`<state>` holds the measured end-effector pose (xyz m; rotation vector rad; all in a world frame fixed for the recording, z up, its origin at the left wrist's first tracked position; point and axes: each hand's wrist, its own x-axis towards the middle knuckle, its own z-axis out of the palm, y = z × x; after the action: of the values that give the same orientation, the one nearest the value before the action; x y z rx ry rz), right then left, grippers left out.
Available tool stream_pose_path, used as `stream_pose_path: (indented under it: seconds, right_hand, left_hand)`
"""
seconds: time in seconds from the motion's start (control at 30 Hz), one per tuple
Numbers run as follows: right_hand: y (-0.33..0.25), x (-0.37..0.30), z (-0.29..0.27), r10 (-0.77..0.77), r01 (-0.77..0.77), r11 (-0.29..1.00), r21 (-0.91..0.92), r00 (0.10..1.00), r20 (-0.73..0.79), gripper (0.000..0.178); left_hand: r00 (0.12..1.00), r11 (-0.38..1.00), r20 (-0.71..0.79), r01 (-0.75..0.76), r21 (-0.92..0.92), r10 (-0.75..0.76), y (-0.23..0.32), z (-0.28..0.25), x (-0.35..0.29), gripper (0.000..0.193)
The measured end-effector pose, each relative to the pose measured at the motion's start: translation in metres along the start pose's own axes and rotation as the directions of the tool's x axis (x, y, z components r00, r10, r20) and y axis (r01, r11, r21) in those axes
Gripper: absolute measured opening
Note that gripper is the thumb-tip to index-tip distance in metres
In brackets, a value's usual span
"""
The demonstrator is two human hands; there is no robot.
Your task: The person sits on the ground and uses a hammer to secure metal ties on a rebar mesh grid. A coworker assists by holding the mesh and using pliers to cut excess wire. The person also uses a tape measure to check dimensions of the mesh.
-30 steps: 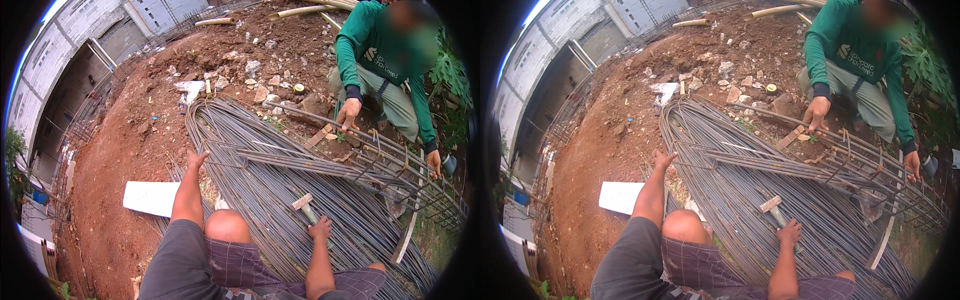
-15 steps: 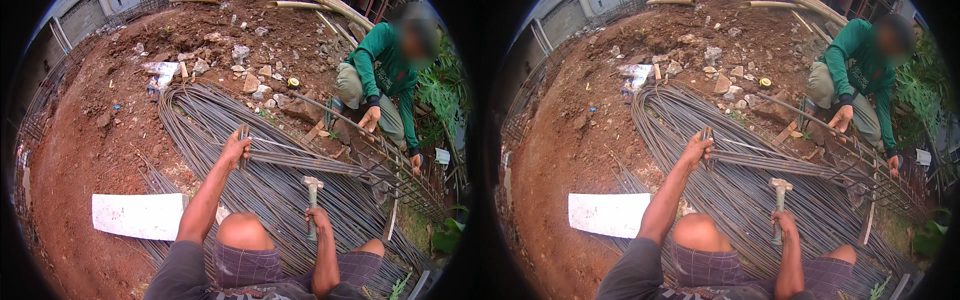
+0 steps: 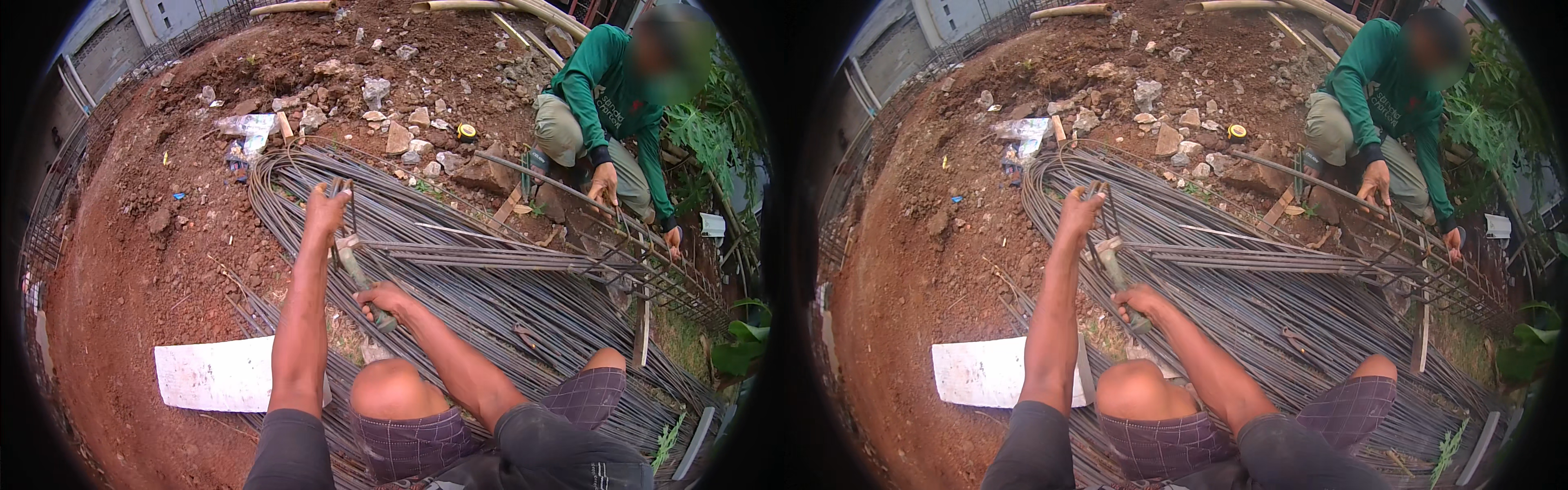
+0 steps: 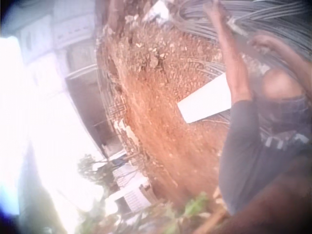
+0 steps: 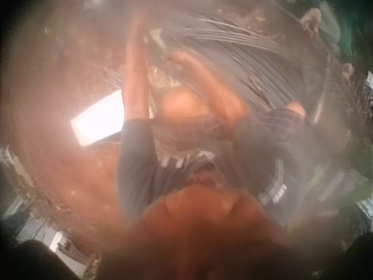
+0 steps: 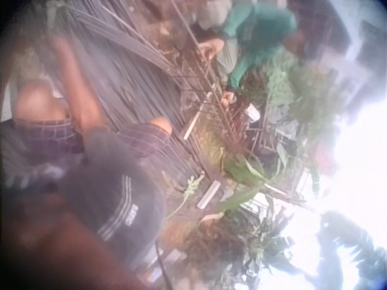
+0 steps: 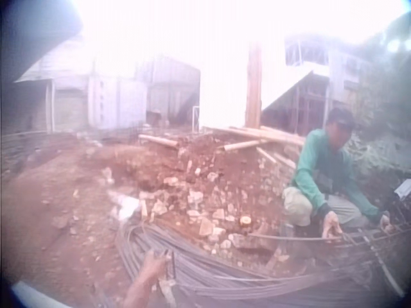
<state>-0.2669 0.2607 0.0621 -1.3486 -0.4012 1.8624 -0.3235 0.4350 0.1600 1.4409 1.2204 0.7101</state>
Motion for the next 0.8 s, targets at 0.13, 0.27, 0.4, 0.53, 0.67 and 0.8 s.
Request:
stream_pose_path:
  seconds: [0.13, 0.27, 0.4, 0.53, 0.67, 0.8]
  right_hand:
    - [0.026, -0.014, 0.030, -0.208, 0.225, 0.954, -0.196, 0.973, 0.102, 0.025]
    - [0.030, -0.052, -0.023, -0.233, 0.255, 0.917, -0.307, 0.966, 0.109, 0.022]
    - [0.074, -0.068, -0.055, -0.205, 0.205, 0.978, -0.027, 0.978, 0.028, 0.025]
    - [0.112, -0.102, -0.111, -0.184, 0.185, 0.983, 0.013, 0.982, -0.040, 0.042]
    - [0.133, -0.138, -0.152, -0.273, 0.190, 0.847, -0.496, 0.957, -0.101, 0.048]
    - [0.157, -0.170, -0.174, -0.423, 0.154, 0.581, -0.799, 0.896, -0.135, 0.065]
  left_hand:
    - [0.998, 1.000, -0.056, -0.017, -0.017, 0.016, 0.026, -0.068, -0.004, 0.056]
    - [0.996, 0.943, -0.019, -0.079, 0.324, 0.090, 0.009, -0.120, 0.007, 0.035]
    - [0.989, 0.852, 0.013, 0.120, 0.510, -0.147, -0.059, -0.237, 0.035, 0.018]
    - [0.934, 0.790, -0.059, 0.331, 0.516, -0.353, -0.122, -0.289, 0.033, 0.019]
    - [0.955, 0.491, -0.295, 0.250, 0.835, 0.015, -0.201, -0.311, 0.029, 0.035]
    - [0.933, 0.409, -0.316, 0.223, 0.885, 0.175, -0.219, -0.247, 0.021, 0.057]
